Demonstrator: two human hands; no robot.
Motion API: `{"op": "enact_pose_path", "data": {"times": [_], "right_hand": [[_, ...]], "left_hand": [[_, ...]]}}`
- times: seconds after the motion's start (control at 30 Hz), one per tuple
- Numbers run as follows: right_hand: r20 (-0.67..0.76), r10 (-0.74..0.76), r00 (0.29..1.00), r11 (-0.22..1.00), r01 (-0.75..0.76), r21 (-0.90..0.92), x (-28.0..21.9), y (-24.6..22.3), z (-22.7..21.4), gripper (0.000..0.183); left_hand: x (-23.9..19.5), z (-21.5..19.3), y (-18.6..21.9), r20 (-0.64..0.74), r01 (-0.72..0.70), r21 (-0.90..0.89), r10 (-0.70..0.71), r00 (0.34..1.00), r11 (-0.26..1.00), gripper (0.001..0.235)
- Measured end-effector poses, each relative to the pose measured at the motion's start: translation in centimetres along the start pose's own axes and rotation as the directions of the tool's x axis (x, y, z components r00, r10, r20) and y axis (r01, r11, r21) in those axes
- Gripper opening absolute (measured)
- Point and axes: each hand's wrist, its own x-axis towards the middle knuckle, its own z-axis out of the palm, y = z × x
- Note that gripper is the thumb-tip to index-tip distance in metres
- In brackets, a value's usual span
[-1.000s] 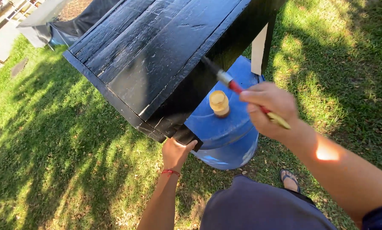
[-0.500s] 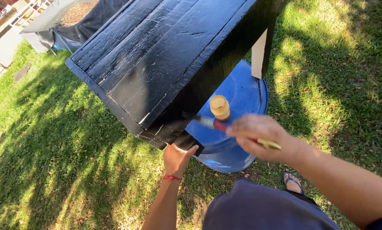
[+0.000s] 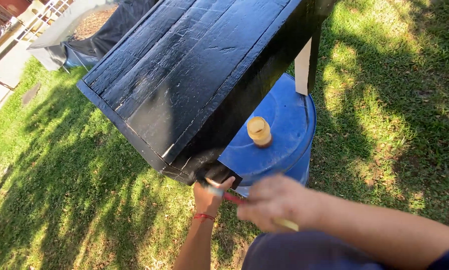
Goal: Painting a wooden structure and mixing a substance in a jar.
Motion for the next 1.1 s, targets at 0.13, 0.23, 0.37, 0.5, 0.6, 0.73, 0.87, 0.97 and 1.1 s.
{"op": "enact_pose_path", "data": {"times": [0.13,0.23,0.37,0.5,0.6,0.73,0.87,0.97,1.1], "right_hand": [[0.116,0.244,0.963,0.958,-0.257,0.125,-0.3,-4.6,-0.2,0.017],[0.134,0.543,0.829,0.79,-0.558,0.255,-2.0,-7.6,-2.0,0.012],[0.174,0.643,0.746,0.438,-0.544,0.716,-8.4,-7.8,-3.4,0.052],[0.301,0.881,0.364,0.016,-0.661,0.751,-12.8,-7.2,-4.7,0.055],[0.117,0.968,0.222,0.065,-0.671,0.739,-13.4,-6.8,-4.2,0.019],[-0.004,0.932,0.363,0.276,-0.702,0.656,-13.3,-5.7,-3.5,0.015],[0.04,0.987,0.155,0.123,-0.893,0.432,-9.5,-6.3,-3.2,0.059],[0.103,0.988,0.112,0.129,-0.976,-0.177,-3.9,-7.0,-3.1,0.049],[0.264,0.922,0.282,0.375,-0.819,-0.435,1.3,-6.1,-2.0,0.037]], "left_hand": [[-1.6,-1.8,2.8,0.035,0.2,-0.024,-0.199,0.979,0.98,0.051],[-2.3,-2.8,4.4,0.037,0.19,-0.002,-0.189,0.981,0.982,0.064],[-2.5,-2.6,4.3,0.053,0.166,-0.006,-0.165,0.985,0.986,0.075],[-3.2,-3.4,5.3,0.032,0.159,0.012,-0.159,0.987,0.987,0.074],[-3.9,-4.1,6.2,-0.029,0.133,-0.276,-0.147,0.989,0.952,0.08],[-3.3,-3.4,5.6,-0.013,0.137,-0.155,-0.141,0.99,0.978,0.068],[-3.5,-3.1,5.4,-0.06,0.074,-0.172,-0.085,0.995,0.982,0.058],[-3.1,-3.0,5.3,-0.018,0.144,-0.076,-0.145,0.989,0.987,0.081],[-3.4,-3.3,5.7,-0.064,0.028,-0.159,-0.038,0.997,0.987,0.084]]}}
